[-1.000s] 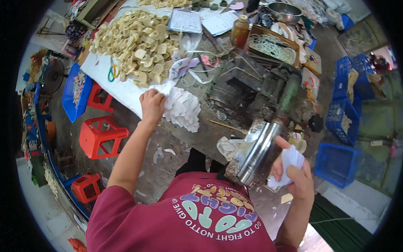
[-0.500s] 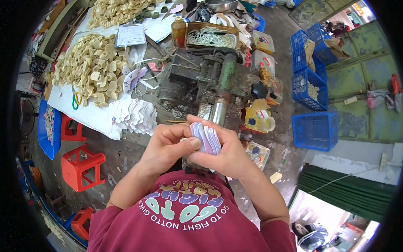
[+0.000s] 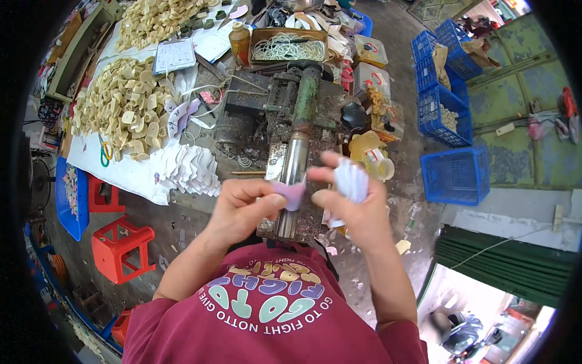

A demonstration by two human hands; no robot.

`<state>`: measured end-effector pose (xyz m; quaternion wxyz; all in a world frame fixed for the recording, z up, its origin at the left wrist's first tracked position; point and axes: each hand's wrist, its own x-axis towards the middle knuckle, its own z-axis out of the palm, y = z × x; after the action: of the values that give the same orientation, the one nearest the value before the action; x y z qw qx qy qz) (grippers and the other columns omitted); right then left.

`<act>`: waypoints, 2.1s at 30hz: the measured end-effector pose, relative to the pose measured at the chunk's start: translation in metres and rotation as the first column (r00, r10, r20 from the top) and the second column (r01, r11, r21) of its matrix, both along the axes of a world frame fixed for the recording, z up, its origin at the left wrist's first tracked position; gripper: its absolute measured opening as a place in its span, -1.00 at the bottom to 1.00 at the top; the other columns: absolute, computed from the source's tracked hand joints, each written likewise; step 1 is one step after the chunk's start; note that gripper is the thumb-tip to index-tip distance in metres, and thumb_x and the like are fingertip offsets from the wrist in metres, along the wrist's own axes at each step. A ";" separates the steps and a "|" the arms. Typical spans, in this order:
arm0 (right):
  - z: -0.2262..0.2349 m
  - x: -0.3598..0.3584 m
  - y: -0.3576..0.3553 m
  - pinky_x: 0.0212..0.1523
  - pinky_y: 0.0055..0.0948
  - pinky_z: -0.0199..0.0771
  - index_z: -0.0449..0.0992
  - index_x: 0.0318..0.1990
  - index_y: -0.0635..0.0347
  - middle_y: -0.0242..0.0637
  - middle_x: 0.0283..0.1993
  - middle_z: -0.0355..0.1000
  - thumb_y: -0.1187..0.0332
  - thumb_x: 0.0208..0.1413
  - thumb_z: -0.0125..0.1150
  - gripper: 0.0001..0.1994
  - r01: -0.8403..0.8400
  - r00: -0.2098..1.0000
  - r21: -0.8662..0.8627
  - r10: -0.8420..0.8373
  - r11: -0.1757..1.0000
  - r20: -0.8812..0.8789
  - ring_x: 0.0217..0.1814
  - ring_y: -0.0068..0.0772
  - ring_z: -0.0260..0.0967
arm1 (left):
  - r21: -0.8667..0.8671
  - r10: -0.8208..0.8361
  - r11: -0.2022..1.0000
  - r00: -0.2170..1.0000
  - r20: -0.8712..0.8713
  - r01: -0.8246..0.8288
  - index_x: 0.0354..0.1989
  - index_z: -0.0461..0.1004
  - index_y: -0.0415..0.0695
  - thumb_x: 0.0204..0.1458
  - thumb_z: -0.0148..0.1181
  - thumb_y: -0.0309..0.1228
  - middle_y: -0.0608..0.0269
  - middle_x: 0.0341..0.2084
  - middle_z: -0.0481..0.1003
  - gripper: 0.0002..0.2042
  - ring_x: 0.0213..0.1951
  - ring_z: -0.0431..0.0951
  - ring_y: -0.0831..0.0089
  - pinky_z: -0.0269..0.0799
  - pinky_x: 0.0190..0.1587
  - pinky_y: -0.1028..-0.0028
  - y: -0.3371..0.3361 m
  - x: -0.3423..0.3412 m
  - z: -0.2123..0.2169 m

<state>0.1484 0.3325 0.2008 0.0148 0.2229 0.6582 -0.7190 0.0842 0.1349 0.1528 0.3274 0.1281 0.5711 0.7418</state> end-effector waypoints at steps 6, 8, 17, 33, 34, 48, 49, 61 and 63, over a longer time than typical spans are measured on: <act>-0.040 0.001 0.020 -0.28 -0.60 0.45 0.45 -0.02 0.31 -0.30 -0.32 0.53 0.58 -0.05 0.25 -0.63 -0.069 0.993 0.354 0.029 0.933 0.117 -0.35 -0.63 0.44 | -0.223 0.171 0.921 0.847 -0.504 -0.319 -0.32 0.57 -0.21 -0.13 0.33 -0.55 0.20 -0.45 0.50 -0.83 -0.35 0.52 0.43 0.39 -0.27 0.50 -0.003 -0.005 -0.030; -0.051 -0.005 0.019 -0.31 -0.60 0.45 0.45 -0.04 0.31 -0.30 -0.35 0.52 0.58 -0.05 0.24 -0.65 -0.152 0.976 0.450 0.061 0.880 0.211 -0.39 -0.64 0.42 | -0.268 0.110 0.860 0.670 -0.734 -0.434 -0.31 0.58 -0.17 -0.16 0.35 -0.54 0.17 -0.41 0.48 -0.81 -0.36 0.51 0.33 0.40 -0.29 0.43 -0.010 -0.008 -0.056; -0.051 -0.020 0.005 -0.25 -0.62 0.41 0.43 0.07 0.29 -0.39 -0.30 0.52 0.53 -0.03 0.28 -0.57 -0.040 0.995 0.443 -0.003 0.896 0.095 -0.30 -0.67 0.39 | -0.251 0.206 0.834 0.699 -0.685 -0.492 -0.40 0.56 -0.16 -0.11 0.32 -0.49 0.17 -0.42 0.47 -0.90 -0.34 0.48 0.22 0.36 -0.28 0.33 -0.016 -0.013 -0.079; -0.016 -0.026 -0.017 -0.08 -0.61 0.30 0.24 0.27 0.27 -0.45 -0.08 0.38 0.41 -0.15 0.40 -0.26 -0.211 0.975 0.077 0.204 0.974 0.090 -0.14 -0.67 0.29 | -0.396 -0.060 0.239 0.394 -0.917 -0.887 -0.29 0.58 -0.15 -0.10 0.23 -0.51 0.13 -0.11 0.44 -0.84 -0.02 0.40 0.16 0.17 0.12 0.19 -0.143 -0.051 -0.124; -0.017 -0.027 -0.023 0.01 -0.59 0.30 0.26 0.26 0.25 -0.40 0.00 0.39 0.44 -0.16 0.39 -0.27 -0.232 0.973 0.121 0.232 0.965 0.014 -0.06 -0.65 0.31 | -0.373 0.105 0.360 0.434 -0.895 -0.855 -0.28 0.58 -0.17 -0.10 0.26 -0.49 0.15 -0.14 0.46 -0.82 -0.04 0.42 0.20 0.20 0.11 0.23 -0.117 -0.043 -0.103; -0.004 -0.006 -0.002 -0.24 -0.63 0.42 0.27 0.21 0.35 -0.30 -0.21 0.54 0.54 -0.05 0.29 -0.40 -0.068 0.998 0.135 0.068 0.989 0.008 -0.32 -0.70 0.41 | -0.076 0.041 0.995 0.968 -0.247 -0.061 -0.35 0.54 -0.26 0.05 0.20 -0.49 0.31 -0.49 0.50 -0.91 -0.37 0.44 0.63 0.36 -0.28 0.52 -0.008 -0.004 0.001; -0.014 -0.004 -0.011 -0.25 -0.62 0.42 0.31 0.18 0.36 -0.31 -0.19 0.52 0.57 -0.06 0.29 -0.43 -0.086 0.992 0.017 0.087 0.996 -0.093 -0.30 -0.68 0.40 | -0.095 0.003 0.995 0.966 -0.258 -0.028 -0.33 0.54 -0.26 0.00 0.23 -0.51 0.25 -0.47 0.49 -0.90 -0.36 0.45 0.56 0.37 -0.28 0.49 -0.002 -0.001 0.007; -0.066 -0.017 0.000 -0.28 -0.57 0.42 0.45 -0.02 0.29 -0.38 -0.38 0.48 0.53 -0.04 0.23 -0.65 -0.133 0.985 0.397 0.077 0.908 0.154 -0.36 -0.66 0.39 | -0.372 0.045 0.813 0.684 -0.728 -0.449 -0.32 0.56 -0.10 -0.15 0.34 -0.48 0.22 -0.36 0.47 -0.82 -0.22 0.47 0.27 0.26 -0.10 0.33 -0.007 0.000 -0.067; -0.059 -0.022 -0.001 -0.27 -0.60 0.42 0.45 -0.01 0.30 -0.39 -0.35 0.49 0.49 -0.04 0.27 -0.63 -0.090 0.994 0.403 0.057 0.911 0.093 -0.36 -0.66 0.39 | -0.334 0.090 0.808 0.661 -0.745 -0.486 -0.37 0.53 -0.13 -0.13 0.31 -0.50 0.21 -0.39 0.48 -0.86 -0.26 0.48 0.28 0.30 -0.16 0.34 -0.011 -0.003 -0.073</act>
<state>0.1268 0.3319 0.1420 0.0211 0.2245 0.8002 -0.5558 0.0812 0.1243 0.0797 -0.0185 0.2113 0.8378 0.5031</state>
